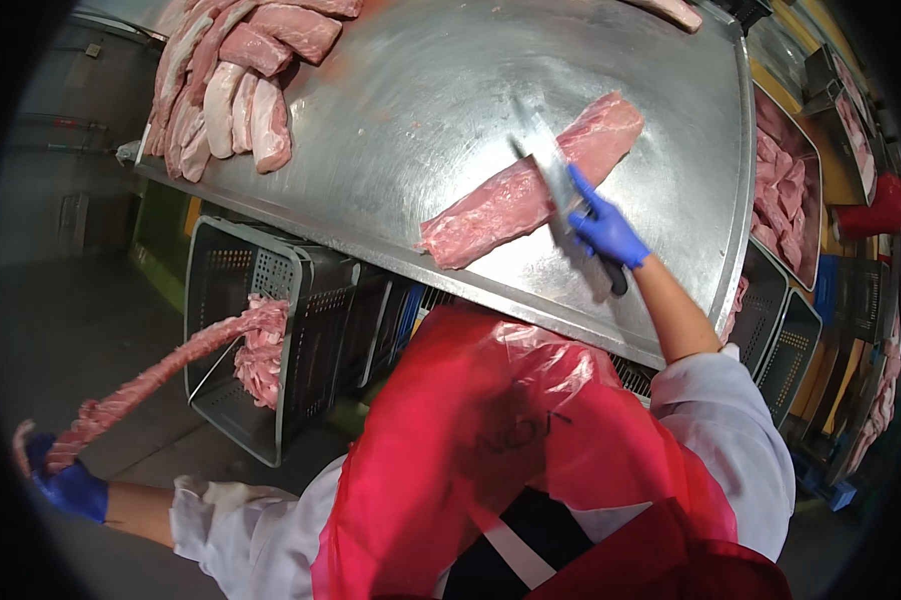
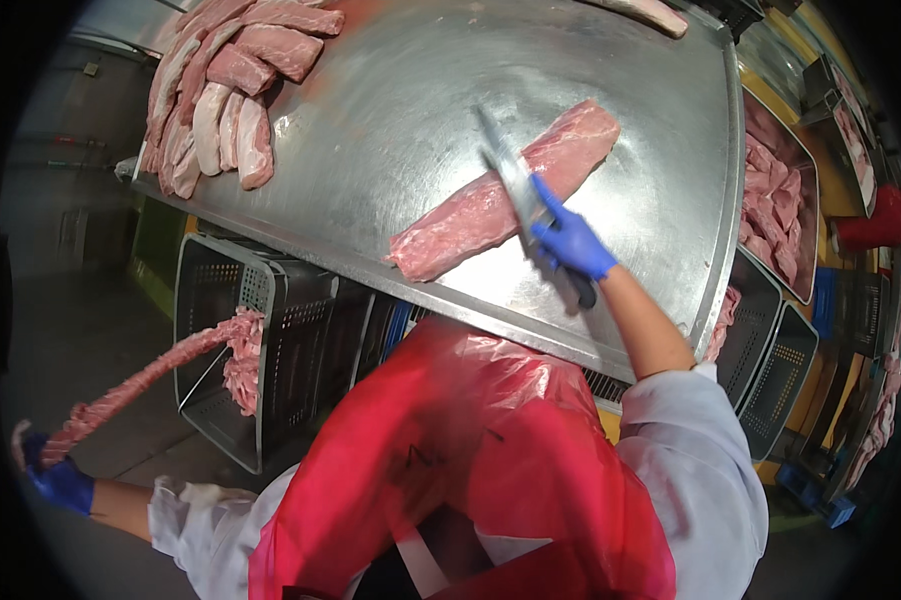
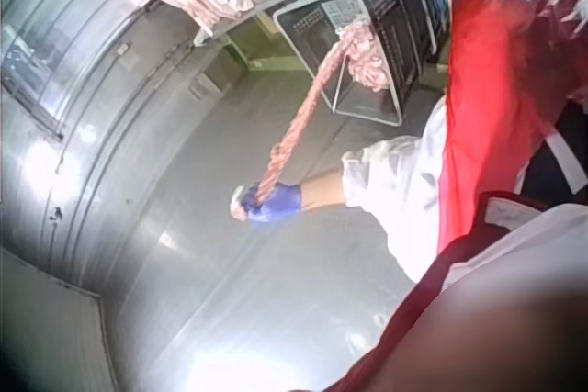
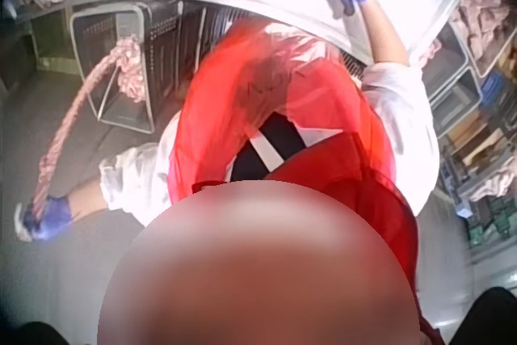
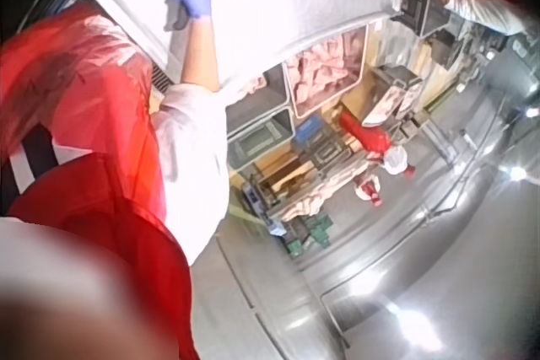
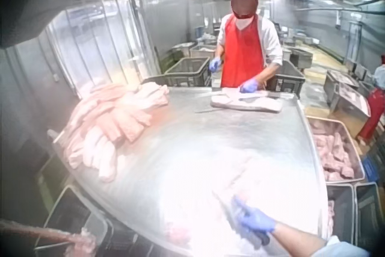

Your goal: The person trims fat and connective tissue from large pork loins using a boning knife on a stainless steel table. They repeatedly lift and rotate the meat, remove trimmed pieces, and place finished loins into a nearby basket.

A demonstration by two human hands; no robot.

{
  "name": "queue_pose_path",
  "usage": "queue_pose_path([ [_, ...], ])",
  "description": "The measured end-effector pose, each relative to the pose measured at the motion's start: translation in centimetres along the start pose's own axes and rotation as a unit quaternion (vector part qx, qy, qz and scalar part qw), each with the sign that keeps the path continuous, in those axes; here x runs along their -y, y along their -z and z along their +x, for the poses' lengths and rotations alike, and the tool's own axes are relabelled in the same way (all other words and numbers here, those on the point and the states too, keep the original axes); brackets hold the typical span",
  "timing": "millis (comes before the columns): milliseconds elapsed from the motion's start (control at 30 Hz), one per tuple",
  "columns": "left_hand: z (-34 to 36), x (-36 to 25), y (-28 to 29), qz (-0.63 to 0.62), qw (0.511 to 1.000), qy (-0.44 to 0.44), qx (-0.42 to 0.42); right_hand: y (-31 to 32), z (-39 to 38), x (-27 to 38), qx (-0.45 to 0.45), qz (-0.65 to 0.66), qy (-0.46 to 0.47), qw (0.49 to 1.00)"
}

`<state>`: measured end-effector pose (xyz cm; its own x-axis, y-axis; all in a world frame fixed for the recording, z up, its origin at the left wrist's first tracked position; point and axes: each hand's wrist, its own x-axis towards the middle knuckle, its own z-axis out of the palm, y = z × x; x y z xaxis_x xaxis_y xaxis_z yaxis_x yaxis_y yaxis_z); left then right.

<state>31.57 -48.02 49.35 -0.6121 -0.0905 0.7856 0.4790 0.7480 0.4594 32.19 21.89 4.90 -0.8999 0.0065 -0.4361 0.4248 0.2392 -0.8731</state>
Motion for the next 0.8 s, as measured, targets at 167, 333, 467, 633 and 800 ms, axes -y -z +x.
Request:
queue_pose_path([
  [167,-10.4,12.7,2.0,0.097,0.977,0.137,0.131,5.8,7.3,0.9,-0.087,-0.114,0.136,0.98],
  [333,-23.0,16.1,-11.3,0.439,0.862,0.144,0.211,7.6,14.3,3.1,-0.102,-0.328,0.13,0.93],
  [467,-27.7,-0.9,-34.2,0.082,0.918,0.026,0.388,7.8,18.0,-2.3,-0.12,-0.311,0.164,0.928],
  [633,-35.4,-0.3,-49.9,-0.044,0.892,0.034,0.448,8.1,14.7,-3.6,-0.186,-0.34,0.164,0.907],
  [800,-34.6,0.6,-57.1,-0.094,0.786,0.06,0.608,10.5,10.8,-7.0,-0.264,-0.248,0.156,0.919],
])
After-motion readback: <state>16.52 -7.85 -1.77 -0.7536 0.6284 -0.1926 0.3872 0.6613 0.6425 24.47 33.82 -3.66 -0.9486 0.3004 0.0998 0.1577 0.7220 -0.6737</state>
